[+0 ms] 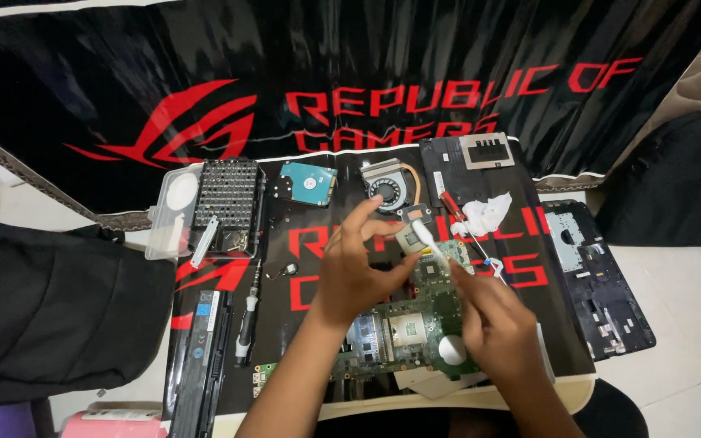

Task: The person uses a toothbrush to scrub a small component on a laptop motherboard. They repeatedly brush the same area while holding the board steady with the other hand.

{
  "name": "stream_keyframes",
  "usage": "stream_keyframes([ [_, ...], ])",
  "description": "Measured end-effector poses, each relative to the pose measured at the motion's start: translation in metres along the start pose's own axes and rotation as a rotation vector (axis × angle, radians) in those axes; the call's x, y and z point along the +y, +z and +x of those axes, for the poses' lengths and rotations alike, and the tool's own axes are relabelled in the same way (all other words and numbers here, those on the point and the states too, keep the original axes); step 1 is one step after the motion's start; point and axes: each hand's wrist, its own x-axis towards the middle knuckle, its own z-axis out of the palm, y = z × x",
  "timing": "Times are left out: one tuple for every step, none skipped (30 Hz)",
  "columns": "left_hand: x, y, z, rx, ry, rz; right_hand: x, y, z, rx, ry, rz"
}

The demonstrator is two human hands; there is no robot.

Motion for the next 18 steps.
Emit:
stream_keyframes([
  [0.0,0.001,-0.001,0.0,0.0,-0.001,0.004,0.003,-0.004,0.0,0.001,-0.001],
  [0.001,0.001,-0.001,-0.002,-0.018,0.023,0.008,0.005,-0.007,0.007,-0.051,-0.065],
  [0.001,0.002,-0.002,-0.003,-0.037,0.048,0.012,0.008,-0.011,0.013,-0.102,-0.13],
  [0.002,0.001,0.0,-0.004,-0.037,0.047,0.011,0.005,-0.009,0.014,-0.101,-0.13],
  [0.002,0.0,0.002,-0.004,-0.043,0.053,0.011,0.003,-0.007,-0.003,-0.096,-0.147],
  [0.003,-0.002,0.003,-0.004,-0.052,0.059,0.01,0.0,-0.006,-0.021,-0.092,-0.164],
  [0.006,-0.003,0.003,-0.005,-0.053,0.058,0.007,0.0,-0.007,-0.022,-0.09,-0.164],
  [0.008,-0.005,0.005,-0.016,-0.068,0.082,0.004,0.0,-0.007,-0.057,-0.042,-0.187],
  [0.01,-0.007,0.007,-0.026,-0.083,0.107,0.0,-0.001,-0.007,-0.091,0.007,-0.209],
  [0.009,-0.006,0.007,-0.024,-0.079,0.105,-0.001,-0.001,-0.007,-0.088,0.006,-0.212],
  [0.008,-0.006,0.008,-0.016,-0.075,0.128,-0.001,-0.002,-0.007,-0.046,0.022,-0.172],
  [0.009,-0.006,0.005,-0.012,-0.077,0.153,-0.004,-0.002,-0.009,-0.01,0.041,-0.129],
  [0.01,-0.006,0.005,-0.013,-0.081,0.152,-0.005,-0.002,-0.009,-0.014,0.043,-0.129],
  [0.01,-0.006,0.006,-0.027,-0.094,0.141,-0.006,-0.001,-0.008,-0.026,0.036,-0.129],
  [0.01,-0.006,0.006,-0.042,-0.107,0.129,-0.007,0.0,-0.007,-0.039,0.03,-0.129],
  [0.009,-0.006,0.006,-0.043,-0.107,0.13,-0.003,0.001,-0.008,-0.039,0.031,-0.128],
  [0.009,-0.006,0.005,-0.038,-0.09,0.131,0.0,0.0,-0.009,-0.03,0.005,-0.171],
  [0.008,-0.005,0.005,-0.031,-0.073,0.134,0.004,0.0,-0.009,-0.022,-0.023,-0.215],
])
